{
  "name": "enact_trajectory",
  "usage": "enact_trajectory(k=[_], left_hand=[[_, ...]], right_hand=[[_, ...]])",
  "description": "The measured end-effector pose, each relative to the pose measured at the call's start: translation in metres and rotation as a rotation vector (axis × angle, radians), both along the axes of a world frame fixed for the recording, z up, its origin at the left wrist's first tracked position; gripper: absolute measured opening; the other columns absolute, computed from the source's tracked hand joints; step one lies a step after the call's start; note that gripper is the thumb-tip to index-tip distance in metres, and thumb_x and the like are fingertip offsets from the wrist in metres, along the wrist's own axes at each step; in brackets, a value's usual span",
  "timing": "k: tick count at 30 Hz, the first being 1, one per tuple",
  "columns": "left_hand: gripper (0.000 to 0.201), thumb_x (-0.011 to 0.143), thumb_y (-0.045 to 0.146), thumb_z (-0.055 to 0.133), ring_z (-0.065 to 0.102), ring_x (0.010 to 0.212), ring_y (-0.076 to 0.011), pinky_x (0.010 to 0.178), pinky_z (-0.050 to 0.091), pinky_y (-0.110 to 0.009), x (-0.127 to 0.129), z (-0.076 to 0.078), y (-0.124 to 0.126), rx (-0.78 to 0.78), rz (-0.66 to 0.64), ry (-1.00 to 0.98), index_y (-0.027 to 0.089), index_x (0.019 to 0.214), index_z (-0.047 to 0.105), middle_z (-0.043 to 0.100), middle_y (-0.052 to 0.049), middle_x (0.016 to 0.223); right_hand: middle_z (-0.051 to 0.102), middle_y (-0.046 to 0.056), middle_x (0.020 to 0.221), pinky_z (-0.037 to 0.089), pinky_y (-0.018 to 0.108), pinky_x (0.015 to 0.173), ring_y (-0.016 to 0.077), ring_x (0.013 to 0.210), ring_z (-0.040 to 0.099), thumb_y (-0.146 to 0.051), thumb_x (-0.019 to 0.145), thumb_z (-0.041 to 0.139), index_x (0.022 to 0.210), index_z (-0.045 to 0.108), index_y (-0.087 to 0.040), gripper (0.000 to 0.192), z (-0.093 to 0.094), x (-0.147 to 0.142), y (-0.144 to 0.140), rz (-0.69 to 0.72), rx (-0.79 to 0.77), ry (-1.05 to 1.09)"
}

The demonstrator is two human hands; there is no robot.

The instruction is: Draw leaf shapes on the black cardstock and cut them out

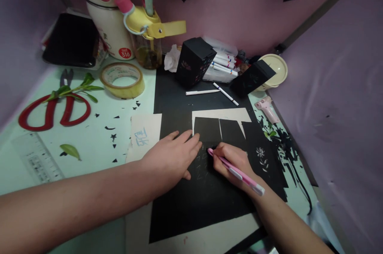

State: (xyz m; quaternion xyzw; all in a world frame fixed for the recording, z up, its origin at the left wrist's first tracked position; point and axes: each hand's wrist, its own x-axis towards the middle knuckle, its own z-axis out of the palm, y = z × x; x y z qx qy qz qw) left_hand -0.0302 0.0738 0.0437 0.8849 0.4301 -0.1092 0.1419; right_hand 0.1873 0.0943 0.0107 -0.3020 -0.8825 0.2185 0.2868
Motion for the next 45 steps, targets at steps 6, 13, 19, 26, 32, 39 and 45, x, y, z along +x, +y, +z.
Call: enact_trajectory(k=[6, 13, 19, 26, 32, 39, 45], left_hand=[[0.083, 0.083, 0.053, 0.070, 0.035, 0.142, -0.0342, 0.112, 0.037, -0.048, -0.002, 0.001, -0.001, 0.002, -0.011, 0.013, 0.012, 0.149, 0.039, 0.037, -0.016, 0.155], [0.082, 0.083, 0.051, 0.071, 0.037, 0.141, -0.0349, 0.111, 0.039, -0.048, -0.003, 0.003, -0.007, 0.026, -0.016, 0.034, 0.011, 0.148, 0.040, 0.038, -0.017, 0.154], [0.081, 0.082, 0.057, 0.069, 0.048, 0.130, -0.0365, 0.106, 0.043, -0.049, 0.000, -0.007, -0.025, 0.185, 0.032, -0.011, 0.008, 0.142, 0.048, 0.048, -0.019, 0.147], [0.082, 0.077, 0.061, 0.072, 0.051, 0.121, -0.0368, 0.102, 0.043, -0.047, -0.005, -0.015, -0.023, 0.330, -0.015, -0.157, 0.004, 0.133, 0.054, 0.055, -0.021, 0.135], [0.076, 0.078, 0.062, 0.070, 0.046, 0.125, -0.0392, 0.104, 0.038, -0.051, -0.015, -0.025, -0.008, 0.276, -0.086, -0.335, 0.006, 0.127, 0.055, 0.055, -0.022, 0.125], [0.053, 0.088, 0.054, 0.061, 0.052, 0.114, -0.0332, 0.099, 0.038, -0.052, -0.022, -0.030, 0.004, 0.196, -0.247, -0.516, 0.012, 0.119, 0.059, 0.060, -0.016, 0.122], [0.045, 0.091, 0.048, 0.060, 0.056, 0.107, -0.0302, 0.091, 0.043, -0.047, -0.023, -0.030, 0.004, 0.195, -0.262, -0.558, 0.012, 0.118, 0.060, 0.063, -0.014, 0.118]], right_hand=[[0.063, 0.001, 0.074, 0.047, 0.025, 0.059, 0.0130, 0.064, 0.058, -0.015, 0.088, 0.062, 0.082, 0.059, -0.021, 0.009, -0.001, 0.004, -0.001, -0.155, -0.302, 0.253], [0.067, 0.003, 0.082, 0.049, 0.026, 0.063, 0.0149, 0.071, 0.062, -0.020, 0.082, 0.072, 0.093, 0.072, -0.021, 0.011, 0.013, 0.006, 0.007, -0.198, -0.473, 0.332], [0.071, 0.003, 0.087, 0.051, 0.026, 0.070, 0.0165, 0.079, 0.066, -0.023, 0.084, 0.069, 0.088, 0.073, -0.022, 0.006, 0.028, 0.010, -0.003, -0.267, -0.612, 0.293], [0.069, 0.000, 0.077, 0.048, 0.022, 0.059, 0.0138, 0.068, 0.063, -0.021, 0.078, 0.067, 0.085, 0.070, -0.021, 0.009, 0.032, 0.002, 0.002, -0.279, -0.680, 0.118], [0.072, 0.000, 0.075, 0.051, 0.023, 0.062, 0.0144, 0.068, 0.067, -0.016, 0.076, 0.063, 0.078, 0.070, -0.021, 0.009, 0.021, -0.001, 0.007, -0.269, -0.544, 0.060], [0.076, 0.000, 0.078, 0.053, 0.023, 0.063, 0.0143, 0.069, 0.070, -0.015, 0.077, 0.065, 0.082, 0.072, -0.021, 0.011, 0.013, -0.002, 0.004, -0.239, -0.465, 0.063], [0.076, 0.000, 0.077, 0.053, 0.022, 0.062, 0.0137, 0.068, 0.071, -0.015, 0.078, 0.066, 0.081, 0.072, -0.021, 0.009, 0.014, -0.003, 0.004, -0.232, -0.448, 0.072]])
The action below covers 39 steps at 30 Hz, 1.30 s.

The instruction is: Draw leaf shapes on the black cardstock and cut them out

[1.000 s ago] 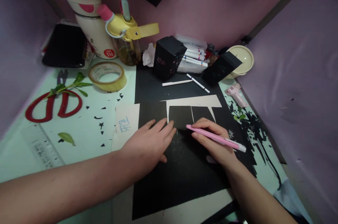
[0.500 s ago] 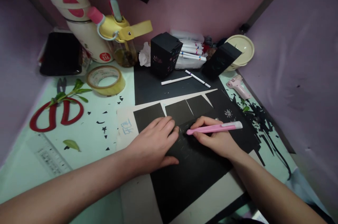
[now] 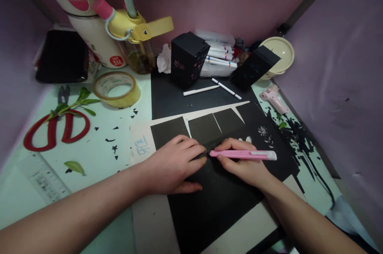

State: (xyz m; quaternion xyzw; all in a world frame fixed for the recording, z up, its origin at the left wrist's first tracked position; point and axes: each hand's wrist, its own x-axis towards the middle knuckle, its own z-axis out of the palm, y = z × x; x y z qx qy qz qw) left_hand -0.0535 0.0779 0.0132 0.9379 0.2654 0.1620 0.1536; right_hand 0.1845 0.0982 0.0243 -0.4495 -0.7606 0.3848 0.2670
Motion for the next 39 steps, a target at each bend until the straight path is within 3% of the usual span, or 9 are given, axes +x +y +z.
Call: enact_trajectory(k=[8, 39], left_hand=[[0.037, 0.092, 0.041, 0.059, 0.059, 0.101, -0.0280, 0.087, 0.046, -0.043, 0.0025, -0.0004, 0.0004, 0.023, 0.016, -0.029, 0.012, 0.115, 0.062, 0.067, -0.012, 0.107], [0.033, 0.093, 0.031, 0.055, 0.056, 0.102, -0.0259, 0.091, 0.044, -0.041, 0.0032, 0.0006, -0.0004, -0.103, 0.056, -0.012, 0.015, 0.122, 0.058, 0.065, -0.009, 0.108]], right_hand=[[0.076, 0.000, 0.078, 0.053, 0.021, 0.061, 0.0136, 0.068, 0.071, -0.016, 0.078, 0.066, 0.082, 0.072, -0.021, 0.009, -0.0011, -0.0011, -0.0009, 0.003, -0.006, -0.012], [0.074, 0.000, 0.073, 0.051, 0.023, 0.057, 0.0146, 0.064, 0.068, -0.020, 0.079, 0.066, 0.077, 0.070, -0.021, 0.005, 0.0022, -0.0072, -0.0011, -0.058, -0.076, -0.041]])
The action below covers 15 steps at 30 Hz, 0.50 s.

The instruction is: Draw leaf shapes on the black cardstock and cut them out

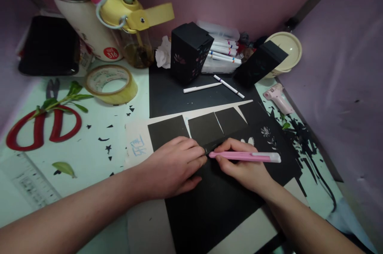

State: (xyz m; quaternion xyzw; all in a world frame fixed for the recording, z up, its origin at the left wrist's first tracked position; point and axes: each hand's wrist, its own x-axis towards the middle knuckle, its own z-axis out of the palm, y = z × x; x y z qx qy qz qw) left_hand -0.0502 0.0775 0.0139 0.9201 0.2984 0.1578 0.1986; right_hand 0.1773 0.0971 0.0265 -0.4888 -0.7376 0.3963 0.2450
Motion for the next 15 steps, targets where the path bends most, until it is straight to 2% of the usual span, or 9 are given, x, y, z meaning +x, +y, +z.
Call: enact_trajectory(k=[7, 15], left_hand=[[0.033, 0.093, 0.032, 0.055, 0.056, 0.101, -0.0253, 0.090, 0.044, -0.041, -0.0002, 0.0003, 0.0004, -0.003, -0.006, 0.001, 0.015, 0.121, 0.058, 0.065, -0.009, 0.107], [0.032, 0.090, 0.030, 0.060, 0.058, 0.100, -0.0243, 0.090, 0.045, -0.038, -0.0005, -0.0008, -0.0002, 0.041, 0.012, -0.050, 0.019, 0.119, 0.060, 0.065, -0.008, 0.103]], right_hand=[[0.073, 0.000, 0.069, 0.048, 0.024, 0.052, 0.0147, 0.058, 0.064, -0.021, 0.077, 0.066, 0.072, 0.067, -0.021, 0.005, 0.0007, 0.0000, 0.0012, -0.047, -0.004, -0.013], [0.074, 0.000, 0.070, 0.049, 0.024, 0.053, 0.0151, 0.059, 0.065, -0.021, 0.077, 0.065, 0.071, 0.065, -0.022, 0.006, -0.0001, 0.0008, 0.0020, -0.062, 0.021, -0.026]])
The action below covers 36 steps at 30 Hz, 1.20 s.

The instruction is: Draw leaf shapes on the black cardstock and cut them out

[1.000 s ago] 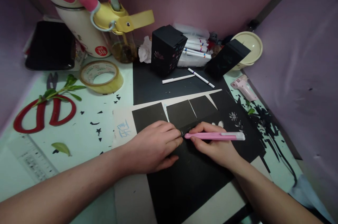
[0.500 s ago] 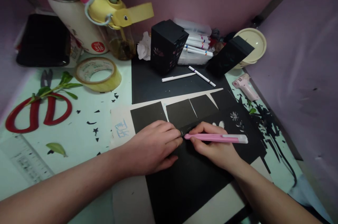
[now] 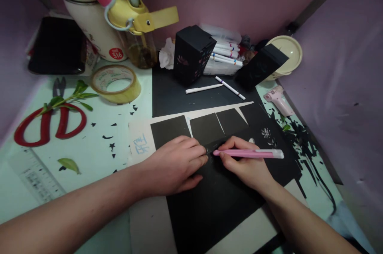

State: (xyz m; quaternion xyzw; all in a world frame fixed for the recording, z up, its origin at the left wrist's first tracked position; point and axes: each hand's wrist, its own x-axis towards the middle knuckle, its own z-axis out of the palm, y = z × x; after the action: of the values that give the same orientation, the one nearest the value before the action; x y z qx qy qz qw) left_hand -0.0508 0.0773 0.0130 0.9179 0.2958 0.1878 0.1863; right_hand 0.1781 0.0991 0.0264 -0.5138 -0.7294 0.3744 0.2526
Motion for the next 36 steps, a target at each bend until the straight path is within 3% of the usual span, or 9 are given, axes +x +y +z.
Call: enact_trajectory(k=[8, 17, 36], left_hand=[[0.033, 0.091, 0.029, 0.058, 0.057, 0.101, -0.0252, 0.090, 0.045, -0.040, 0.0001, -0.0004, 0.0006, -0.016, -0.015, 0.013, 0.015, 0.120, 0.060, 0.066, -0.009, 0.106], [0.027, 0.088, 0.029, 0.060, 0.058, 0.098, -0.0241, 0.088, 0.046, -0.038, 0.0007, -0.0024, 0.0000, 0.017, 0.000, -0.028, 0.018, 0.113, 0.062, 0.066, -0.008, 0.101], [0.029, 0.089, 0.029, 0.059, 0.059, 0.100, -0.0248, 0.089, 0.046, -0.039, 0.0006, -0.0028, 0.0001, 0.025, -0.006, -0.018, 0.016, 0.116, 0.062, 0.067, -0.010, 0.103]], right_hand=[[0.074, 0.001, 0.070, 0.050, 0.023, 0.052, 0.0150, 0.058, 0.066, -0.024, 0.079, 0.066, 0.073, 0.067, -0.021, 0.007, 0.0005, 0.0008, -0.0017, 0.015, 0.020, 0.012], [0.076, 0.002, 0.074, 0.055, 0.024, 0.057, 0.0167, 0.064, 0.070, -0.024, 0.079, 0.067, 0.077, 0.070, -0.022, 0.004, 0.0001, -0.0008, -0.0027, 0.055, 0.026, 0.011], [0.073, 0.000, 0.069, 0.050, 0.022, 0.053, 0.0145, 0.058, 0.066, -0.020, 0.077, 0.064, 0.071, 0.064, -0.021, 0.007, -0.0016, -0.0019, -0.0034, 0.005, 0.051, 0.022]])
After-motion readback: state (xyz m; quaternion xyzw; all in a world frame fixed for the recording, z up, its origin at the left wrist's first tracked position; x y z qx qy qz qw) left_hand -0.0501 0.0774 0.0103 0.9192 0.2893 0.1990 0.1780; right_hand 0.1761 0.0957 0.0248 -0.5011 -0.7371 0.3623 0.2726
